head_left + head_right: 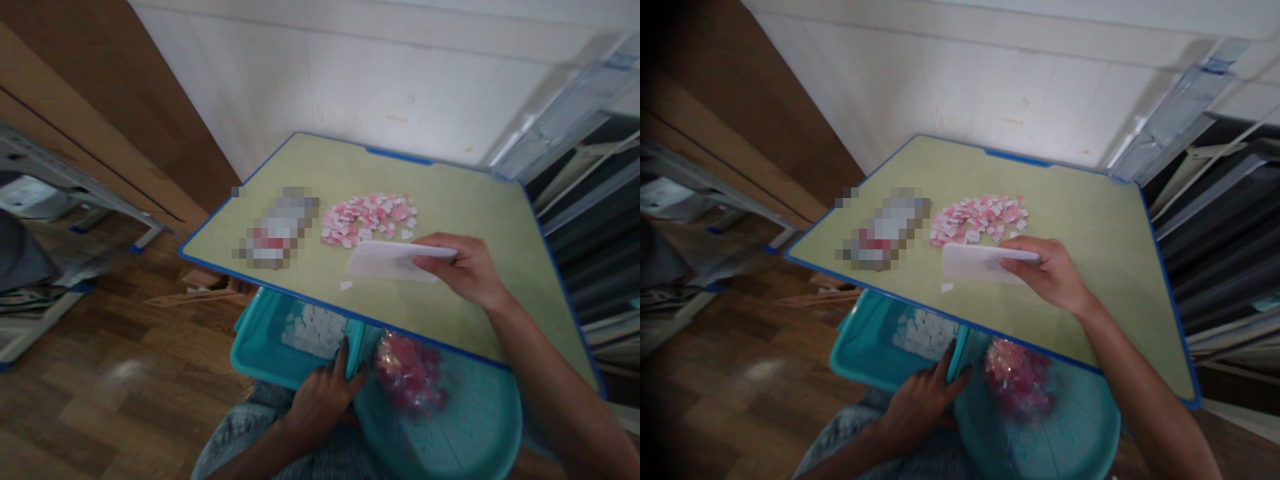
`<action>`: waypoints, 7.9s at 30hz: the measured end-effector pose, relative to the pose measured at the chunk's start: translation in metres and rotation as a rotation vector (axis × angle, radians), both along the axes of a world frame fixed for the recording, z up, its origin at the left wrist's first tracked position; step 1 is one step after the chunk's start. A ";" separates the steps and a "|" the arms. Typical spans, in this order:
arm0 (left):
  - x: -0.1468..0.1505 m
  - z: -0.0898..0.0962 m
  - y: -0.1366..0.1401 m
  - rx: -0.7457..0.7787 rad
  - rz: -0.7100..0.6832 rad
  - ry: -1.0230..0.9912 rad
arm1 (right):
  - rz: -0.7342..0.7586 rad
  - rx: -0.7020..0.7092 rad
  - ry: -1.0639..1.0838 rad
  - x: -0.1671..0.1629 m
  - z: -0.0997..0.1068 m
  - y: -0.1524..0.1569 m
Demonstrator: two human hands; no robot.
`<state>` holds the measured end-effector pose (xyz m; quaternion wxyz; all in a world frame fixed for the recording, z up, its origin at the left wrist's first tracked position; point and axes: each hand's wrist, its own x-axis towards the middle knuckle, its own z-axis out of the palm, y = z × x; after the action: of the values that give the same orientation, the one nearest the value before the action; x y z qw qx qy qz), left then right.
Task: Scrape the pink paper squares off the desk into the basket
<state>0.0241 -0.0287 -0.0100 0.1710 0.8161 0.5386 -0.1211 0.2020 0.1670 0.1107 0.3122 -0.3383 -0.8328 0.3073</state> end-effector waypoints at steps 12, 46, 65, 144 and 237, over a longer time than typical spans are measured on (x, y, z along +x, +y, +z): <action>0.001 0.002 0.001 -0.007 0.008 -0.013 | 0.203 -0.112 -0.074 -0.010 -0.005 -0.004; 0.001 0.001 0.001 0.005 -0.002 0.004 | -0.117 0.016 0.077 0.006 -0.011 0.017; 0.002 -0.002 0.002 -0.007 0.008 0.000 | 0.266 -0.025 -0.131 0.025 0.002 0.025; 0.002 -0.002 0.001 -0.013 0.019 0.014 | -0.258 -0.074 0.039 0.077 0.014 0.040; 0.000 -0.004 0.000 -0.013 0.003 -0.007 | 0.088 -0.569 -0.153 -0.003 -0.007 0.009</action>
<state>0.0244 -0.0286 -0.0137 0.1784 0.8147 0.5383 -0.1214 0.1988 0.1764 0.1041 0.1275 -0.3979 -0.7482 0.5153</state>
